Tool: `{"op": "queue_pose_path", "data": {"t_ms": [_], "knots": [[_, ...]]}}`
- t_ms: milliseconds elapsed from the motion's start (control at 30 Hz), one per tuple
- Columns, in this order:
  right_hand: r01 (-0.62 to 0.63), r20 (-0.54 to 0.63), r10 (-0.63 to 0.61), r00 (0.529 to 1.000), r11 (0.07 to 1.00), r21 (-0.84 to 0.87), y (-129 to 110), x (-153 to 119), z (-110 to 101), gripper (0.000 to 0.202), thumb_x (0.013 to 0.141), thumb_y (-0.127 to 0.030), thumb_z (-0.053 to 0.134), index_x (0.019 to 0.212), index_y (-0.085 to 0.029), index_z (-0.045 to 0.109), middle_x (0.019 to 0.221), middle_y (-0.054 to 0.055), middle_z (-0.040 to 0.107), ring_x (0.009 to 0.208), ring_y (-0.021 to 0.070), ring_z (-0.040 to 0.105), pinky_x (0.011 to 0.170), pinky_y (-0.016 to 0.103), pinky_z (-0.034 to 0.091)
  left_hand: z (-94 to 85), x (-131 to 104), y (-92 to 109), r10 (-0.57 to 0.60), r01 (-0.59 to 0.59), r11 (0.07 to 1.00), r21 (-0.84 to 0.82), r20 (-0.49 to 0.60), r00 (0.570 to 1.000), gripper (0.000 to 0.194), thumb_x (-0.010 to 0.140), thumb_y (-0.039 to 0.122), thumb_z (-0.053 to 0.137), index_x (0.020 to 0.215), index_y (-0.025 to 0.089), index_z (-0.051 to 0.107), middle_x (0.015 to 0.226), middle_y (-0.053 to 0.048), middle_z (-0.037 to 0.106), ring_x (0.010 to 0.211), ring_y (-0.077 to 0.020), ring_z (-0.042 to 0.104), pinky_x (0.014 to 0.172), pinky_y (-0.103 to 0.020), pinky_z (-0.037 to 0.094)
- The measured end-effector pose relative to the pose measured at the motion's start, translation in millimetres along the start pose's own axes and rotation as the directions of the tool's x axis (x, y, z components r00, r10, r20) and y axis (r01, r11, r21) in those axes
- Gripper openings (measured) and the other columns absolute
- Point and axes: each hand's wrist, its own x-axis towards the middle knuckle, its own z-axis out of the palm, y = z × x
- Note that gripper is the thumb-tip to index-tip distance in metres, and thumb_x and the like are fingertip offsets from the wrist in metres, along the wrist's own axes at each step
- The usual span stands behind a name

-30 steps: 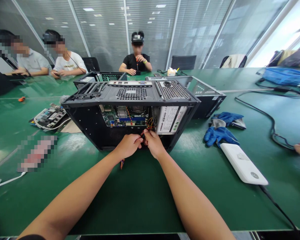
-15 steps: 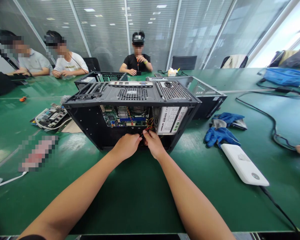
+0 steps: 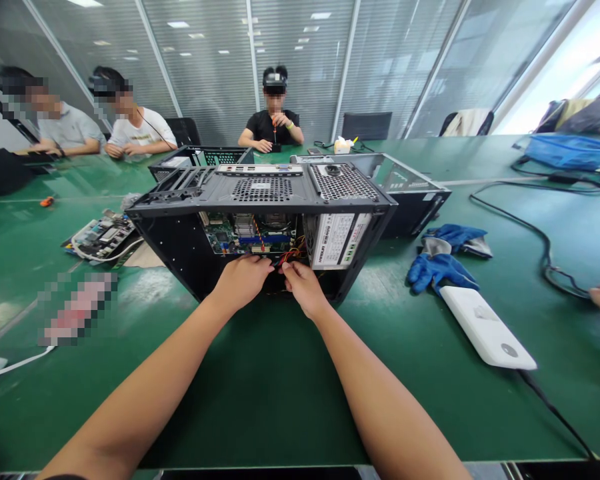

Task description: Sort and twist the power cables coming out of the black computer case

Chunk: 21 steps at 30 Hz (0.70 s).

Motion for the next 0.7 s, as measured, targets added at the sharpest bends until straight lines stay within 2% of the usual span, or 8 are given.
{"op": "queue_pose_path", "data": {"t_ms": [133,300,533,700], "knots": [[0.022,-0.002,-0.022,1.000,0.995,-0.095,-4.3,-3.8,2.4,0.037,0.080,-0.056,0.059,0.077,-0.019,0.060,0.049,-0.007,0.038,0.046,0.0103,0.035,0.048,0.026,0.023,5.9,2.6,-8.3,0.006,-0.003,0.997,0.073,-0.033,0.999,0.025,0.097,0.024,0.042,0.105,0.016,0.064,0.094,-0.012,0.066,0.096,-0.0254,0.060,0.086,-0.036,0.046],[0.080,0.000,-0.083,0.997,0.958,-0.277,-6.8,-8.8,4.3,0.032,0.083,-0.050,0.054,0.076,-0.021,0.061,0.050,-0.006,0.041,0.047,0.0120,0.037,0.050,0.026,0.027,17.6,4.0,-14.4,-0.048,0.053,0.994,0.100,-0.046,0.998,0.031,0.096,0.019,0.041,0.119,0.019,0.062,0.098,-0.011,0.067,0.098,-0.0249,0.058,0.090,-0.037,0.043],[0.225,0.054,-0.233,0.971,0.814,-0.535,-7.6,-15.1,8.1,0.023,0.087,-0.036,0.050,0.073,-0.022,0.060,0.061,-0.002,0.053,0.059,0.0155,0.047,0.059,0.028,0.033,29.4,3.2,-16.4,-0.095,0.095,0.993,0.068,-0.001,0.995,0.033,0.095,0.022,0.044,0.124,0.022,0.060,0.101,-0.010,0.066,0.100,-0.0241,0.058,0.088,-0.035,0.044],[0.348,0.173,-0.313,0.934,0.685,-0.640,-10.1,-20.3,12.0,0.024,0.090,-0.032,0.046,0.069,-0.022,0.054,0.065,0.000,0.054,0.063,0.0163,0.050,0.064,0.028,0.035,35.3,3.2,-17.6,-0.114,0.114,0.993,-0.009,0.022,0.993,0.033,0.095,0.021,0.044,0.123,0.021,0.061,0.101,-0.010,0.062,0.097,-0.0216,0.059,0.087,-0.033,0.046]]}}
